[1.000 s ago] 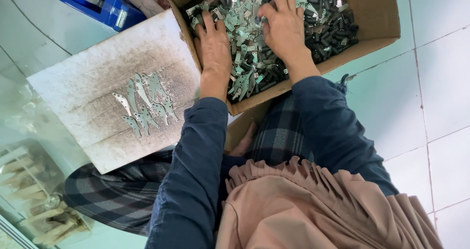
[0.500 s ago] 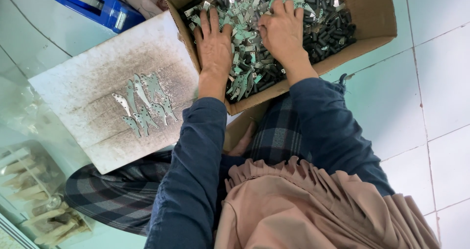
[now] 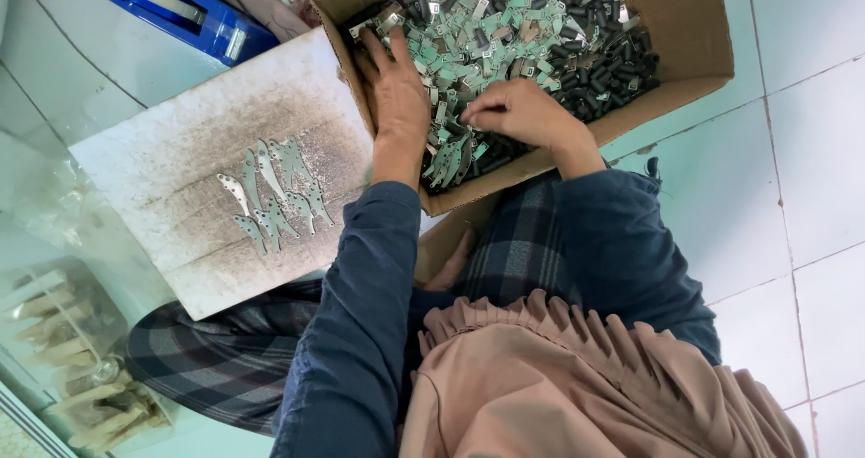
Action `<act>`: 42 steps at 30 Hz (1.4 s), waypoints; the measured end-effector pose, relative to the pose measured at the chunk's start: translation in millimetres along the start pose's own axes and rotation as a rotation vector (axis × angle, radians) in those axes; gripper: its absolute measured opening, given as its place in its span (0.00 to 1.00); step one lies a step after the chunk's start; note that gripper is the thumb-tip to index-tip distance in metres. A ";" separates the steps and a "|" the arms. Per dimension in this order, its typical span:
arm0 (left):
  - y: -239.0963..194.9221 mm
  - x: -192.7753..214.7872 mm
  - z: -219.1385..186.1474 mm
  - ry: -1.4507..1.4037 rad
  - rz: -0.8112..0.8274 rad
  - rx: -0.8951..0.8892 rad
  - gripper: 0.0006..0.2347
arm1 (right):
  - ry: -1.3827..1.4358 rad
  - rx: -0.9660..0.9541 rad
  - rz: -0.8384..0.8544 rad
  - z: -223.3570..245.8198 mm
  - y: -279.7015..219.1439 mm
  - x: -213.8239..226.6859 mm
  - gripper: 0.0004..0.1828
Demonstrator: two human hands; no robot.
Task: Picking small metal components from a box, arranging them on a board for counting or inspection, and then placing them into small plastic bags.
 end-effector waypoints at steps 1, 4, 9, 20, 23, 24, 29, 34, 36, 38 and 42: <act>-0.3 1.7 -0.6 0.000 0.000 -0.002 0.39 | 0.001 -0.001 -0.002 -7.7 3.3 0.6 0.10; -1.0 -1.8 2.5 -0.396 0.069 -0.001 0.38 | -0.009 0.039 -0.266 -19.8 5.7 25.6 0.12; -14.7 18.2 -21.3 -0.453 0.153 -0.194 0.32 | -0.177 -0.003 -0.398 -31.1 12.2 36.9 0.11; -31.8 11.0 -52.2 -0.304 0.257 -0.561 0.32 | -0.365 0.118 -0.453 6.7 16.6 40.3 0.20; -19.5 17.8 -41.6 -0.218 0.033 -0.460 0.29 | -0.510 0.087 -0.347 13.5 25.0 25.9 0.29; -15.2 24.2 -32.1 -0.193 -0.057 -0.350 0.27 | -0.614 0.021 -0.289 12.1 29.1 19.0 0.34; -13.8 -0.7 -15.4 -0.124 0.277 -0.071 0.33 | -0.761 -0.140 -0.339 -14.7 41.4 24.1 0.33; -26.0 12.8 -33.6 -0.305 0.326 -0.283 0.35 | -0.757 -0.197 -0.343 -15.9 43.9 29.3 0.33; -32.2 14.5 -43.9 -0.325 0.369 -0.398 0.39 | -0.738 -0.211 -0.338 -21.1 45.1 29.4 0.34; -36.0 18.4 -47.0 -0.321 0.387 -0.424 0.39 | -0.735 -0.227 -0.328 -21.6 46.2 29.8 0.33; -37.7 15.2 -55.0 -0.353 0.222 -0.643 0.33 | -0.755 -0.192 -0.369 -21.1 45.3 30.1 0.32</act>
Point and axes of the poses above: each hand's wrist, its own y-axis towards the middle knuckle, its own x-axis out of the back of the hand, z = x × y, the point moved 9 cm from there along y, towards the middle knuckle, and after that the axes turned 7 degrees about z, right-handed, at the moved point
